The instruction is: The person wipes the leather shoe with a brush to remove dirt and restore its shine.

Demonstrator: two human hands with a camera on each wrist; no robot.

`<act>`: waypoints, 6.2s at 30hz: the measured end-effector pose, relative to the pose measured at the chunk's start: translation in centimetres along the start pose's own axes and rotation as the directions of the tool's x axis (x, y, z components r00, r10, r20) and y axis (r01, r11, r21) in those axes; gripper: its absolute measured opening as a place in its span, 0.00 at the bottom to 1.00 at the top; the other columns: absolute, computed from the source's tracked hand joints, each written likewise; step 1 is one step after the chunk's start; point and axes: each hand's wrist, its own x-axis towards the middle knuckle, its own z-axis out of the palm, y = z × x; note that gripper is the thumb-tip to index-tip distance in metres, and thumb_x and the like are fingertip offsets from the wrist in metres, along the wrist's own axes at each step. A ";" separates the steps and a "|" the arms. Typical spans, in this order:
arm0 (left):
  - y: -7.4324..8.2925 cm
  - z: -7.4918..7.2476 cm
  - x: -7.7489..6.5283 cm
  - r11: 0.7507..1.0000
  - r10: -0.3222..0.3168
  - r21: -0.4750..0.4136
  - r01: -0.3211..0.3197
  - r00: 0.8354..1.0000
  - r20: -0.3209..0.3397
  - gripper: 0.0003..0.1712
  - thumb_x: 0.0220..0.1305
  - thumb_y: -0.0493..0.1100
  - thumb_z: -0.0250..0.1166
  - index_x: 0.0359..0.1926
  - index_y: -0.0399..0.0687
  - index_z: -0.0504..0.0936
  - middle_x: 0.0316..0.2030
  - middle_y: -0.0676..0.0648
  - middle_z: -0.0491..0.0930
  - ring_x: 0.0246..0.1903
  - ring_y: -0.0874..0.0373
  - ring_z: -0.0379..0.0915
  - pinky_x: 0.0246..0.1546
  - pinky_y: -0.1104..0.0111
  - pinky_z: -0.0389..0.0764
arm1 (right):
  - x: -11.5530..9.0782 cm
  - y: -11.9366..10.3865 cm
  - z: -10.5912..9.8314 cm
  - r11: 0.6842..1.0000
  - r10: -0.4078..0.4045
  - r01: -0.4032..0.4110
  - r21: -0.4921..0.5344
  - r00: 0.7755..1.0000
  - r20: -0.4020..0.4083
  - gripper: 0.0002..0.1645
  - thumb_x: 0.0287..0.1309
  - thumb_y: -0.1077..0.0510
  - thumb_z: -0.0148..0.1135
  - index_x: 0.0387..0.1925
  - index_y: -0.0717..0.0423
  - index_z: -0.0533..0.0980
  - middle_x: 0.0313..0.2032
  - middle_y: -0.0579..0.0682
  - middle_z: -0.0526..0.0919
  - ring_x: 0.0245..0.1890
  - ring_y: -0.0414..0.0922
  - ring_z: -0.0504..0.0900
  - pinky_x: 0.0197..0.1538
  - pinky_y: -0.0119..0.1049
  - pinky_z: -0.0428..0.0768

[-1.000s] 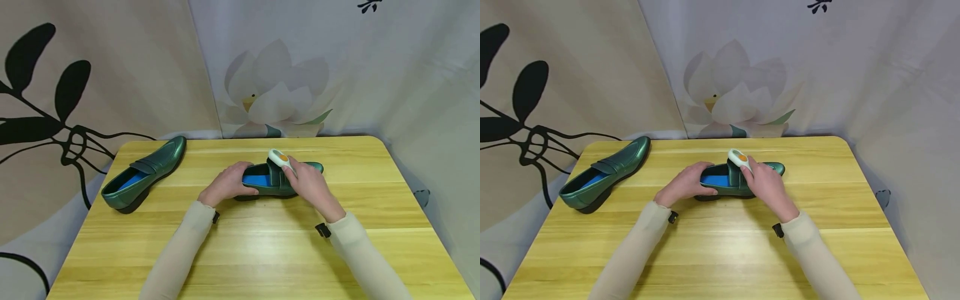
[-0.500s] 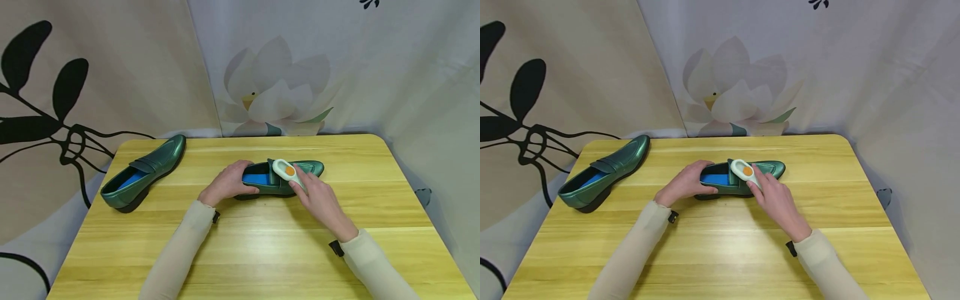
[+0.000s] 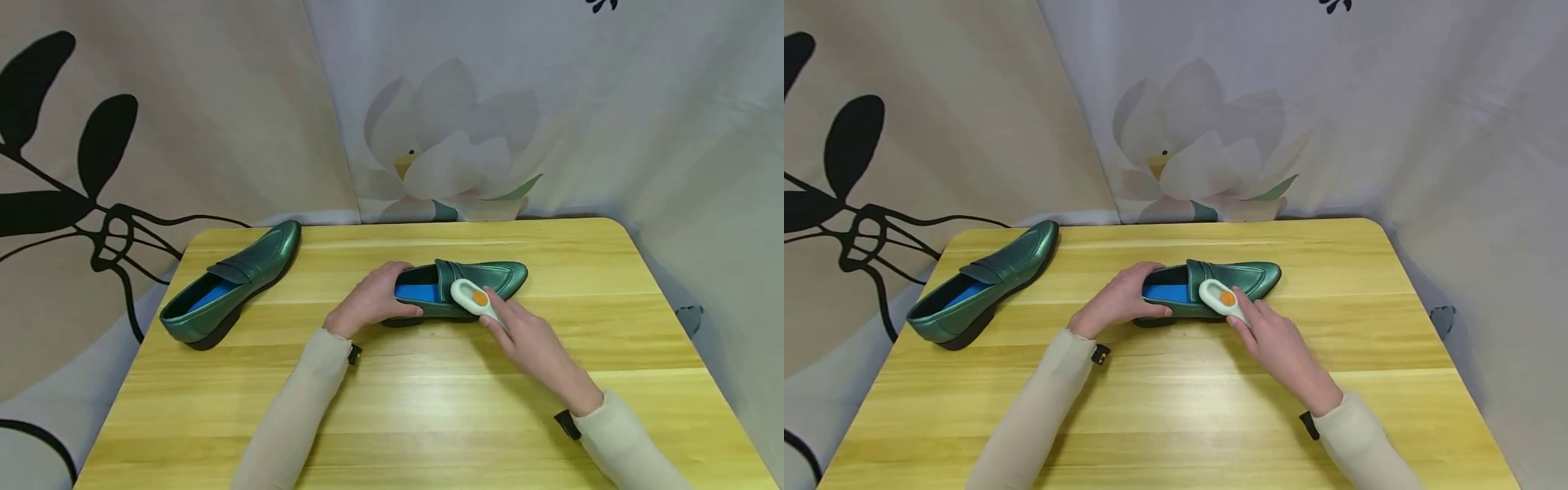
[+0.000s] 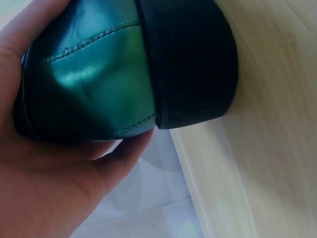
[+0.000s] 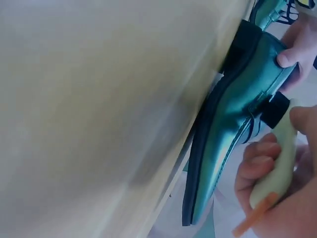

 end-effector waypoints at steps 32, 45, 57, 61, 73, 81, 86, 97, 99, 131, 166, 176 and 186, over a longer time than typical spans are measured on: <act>-0.1 0.0 -0.3 1.000 -0.004 0.000 0.004 1.000 -0.009 0.52 0.55 0.58 0.80 0.74 0.45 0.68 0.71 0.43 0.69 0.63 0.46 0.69 0.67 0.50 0.70 | 0.0 0.0 -0.3 0.989 0.121 -0.123 0.084 0.992 0.031 0.36 0.81 0.43 0.48 0.78 0.61 0.62 0.55 0.64 0.82 0.44 0.55 0.81 0.45 0.54 0.80; 0.1 0.0 -0.1 1.000 0.006 -0.002 -0.006 1.000 -0.011 0.51 0.55 0.59 0.80 0.74 0.45 0.68 0.69 0.44 0.71 0.61 0.47 0.70 0.64 0.51 0.73 | 4.1 -1.4 0.1 0.975 0.157 -0.150 0.166 0.987 -0.030 0.33 0.80 0.48 0.51 0.72 0.68 0.64 0.53 0.65 0.81 0.43 0.57 0.82 0.44 0.54 0.81; 0.1 0.1 -0.1 1.000 -0.002 -0.005 0.002 1.000 -0.013 0.51 0.55 0.58 0.80 0.74 0.44 0.68 0.69 0.43 0.71 0.61 0.47 0.70 0.64 0.51 0.73 | 5.9 -1.5 0.0 0.986 0.125 -0.113 0.120 0.987 -0.103 0.30 0.79 0.43 0.53 0.68 0.61 0.74 0.47 0.58 0.85 0.37 0.52 0.80 0.36 0.51 0.79; 0.0 0.4 0.0 1.000 0.007 -0.013 -0.007 1.000 -0.003 0.51 0.55 0.59 0.80 0.74 0.44 0.68 0.69 0.43 0.71 0.61 0.47 0.70 0.64 0.51 0.73 | 5.5 -1.3 -0.3 0.983 0.150 -0.142 0.117 0.987 -0.064 0.32 0.80 0.44 0.51 0.70 0.63 0.72 0.54 0.62 0.83 0.43 0.56 0.82 0.43 0.55 0.80; -0.1 -0.1 -0.3 1.000 0.011 0.002 -0.011 1.000 -0.022 0.51 0.55 0.59 0.80 0.74 0.45 0.68 0.70 0.43 0.71 0.62 0.47 0.70 0.65 0.51 0.72 | 0.2 -0.7 -0.3 0.993 0.050 -0.048 0.107 0.999 -0.014 0.29 0.74 0.54 0.62 0.69 0.64 0.71 0.58 0.63 0.81 0.47 0.56 0.82 0.47 0.56 0.82; -0.1 0.1 -0.3 1.000 0.007 0.002 -0.007 1.000 -0.022 0.51 0.55 0.59 0.79 0.74 0.45 0.68 0.70 0.44 0.71 0.62 0.47 0.70 0.64 0.51 0.72 | 0.9 -0.2 0.0 0.990 0.017 -0.010 0.139 0.999 -0.046 0.28 0.76 0.54 0.60 0.69 0.64 0.70 0.58 0.63 0.80 0.51 0.58 0.82 0.51 0.60 0.80; 0.1 0.1 -0.3 1.000 0.010 -0.004 -0.010 1.000 -0.016 0.51 0.56 0.58 0.79 0.74 0.45 0.68 0.70 0.44 0.71 0.62 0.47 0.70 0.65 0.51 0.72 | 1.6 -0.4 0.0 0.985 0.057 -0.051 0.167 0.998 -0.029 0.29 0.77 0.53 0.58 0.70 0.65 0.69 0.60 0.65 0.78 0.55 0.61 0.80 0.54 0.62 0.79; -0.3 -0.2 -0.5 1.000 0.003 -0.010 -0.003 1.000 -0.027 0.52 0.55 0.58 0.80 0.74 0.45 0.68 0.71 0.43 0.70 0.64 0.46 0.69 0.66 0.50 0.71 | 1.3 0.0 -0.2 0.987 0.064 -0.057 0.148 0.997 -0.040 0.29 0.77 0.52 0.57 0.70 0.66 0.70 0.58 0.64 0.80 0.50 0.59 0.82 0.51 0.60 0.79; -0.3 0.0 -0.5 1.000 0.007 -0.015 -0.007 1.000 -0.022 0.52 0.55 0.58 0.80 0.75 0.44 0.68 0.71 0.43 0.70 0.64 0.46 0.69 0.66 0.50 0.71 | 2.3 0.0 -0.1 0.981 0.118 -0.111 0.157 0.992 -0.041 0.31 0.79 0.49 0.53 0.70 0.67 0.68 0.60 0.66 0.79 0.51 0.61 0.81 0.52 0.62 0.78; 0.0 0.1 -0.4 1.000 0.002 0.001 -0.002 1.000 -0.023 0.53 0.55 0.59 0.80 0.75 0.45 0.67 0.72 0.43 0.69 0.67 0.45 0.68 0.67 0.49 0.70 | 4.1 0.0 0.3 0.958 0.256 -0.245 0.146 0.965 -0.057 0.35 0.81 0.45 0.47 0.68 0.72 0.69 0.33 0.57 0.79 0.28 0.52 0.76 0.32 0.48 0.76; -0.1 0.3 -0.3 1.000 -0.010 -0.009 0.010 0.999 -0.041 0.52 0.55 0.59 0.80 0.75 0.45 0.67 0.71 0.43 0.70 0.63 0.46 0.69 0.65 0.49 0.72 | -1.0 3.3 -0.8 0.973 0.228 -0.231 0.017 0.943 -0.244 0.28 0.73 0.54 0.62 0.62 0.74 0.73 0.47 0.70 0.83 0.37 0.64 0.84 0.33 0.62 0.80; -0.1 0.3 -0.2 1.000 -0.007 -0.009 0.007 0.999 -0.034 0.52 0.55 0.59 0.80 0.75 0.45 0.67 0.70 0.43 0.70 0.62 0.46 0.70 0.64 0.48 0.73 | -1.0 2.1 -0.5 0.982 0.183 -0.177 0.060 0.974 -0.134 0.29 0.74 0.53 0.60 0.63 0.74 0.72 0.49 0.69 0.83 0.39 0.61 0.84 0.39 0.61 0.81; -0.1 0.3 -0.2 1.000 -0.004 -0.009 0.004 0.999 -0.037 0.52 0.55 0.59 0.80 0.74 0.45 0.68 0.69 0.43 0.71 0.60 0.46 0.71 0.63 0.49 0.74 | -1.0 3.4 -1.5 0.977 0.208 -0.214 -0.008 0.957 -0.201 0.28 0.73 0.54 0.63 0.62 0.73 0.73 0.49 0.70 0.83 0.37 0.64 0.84 0.33 0.62 0.80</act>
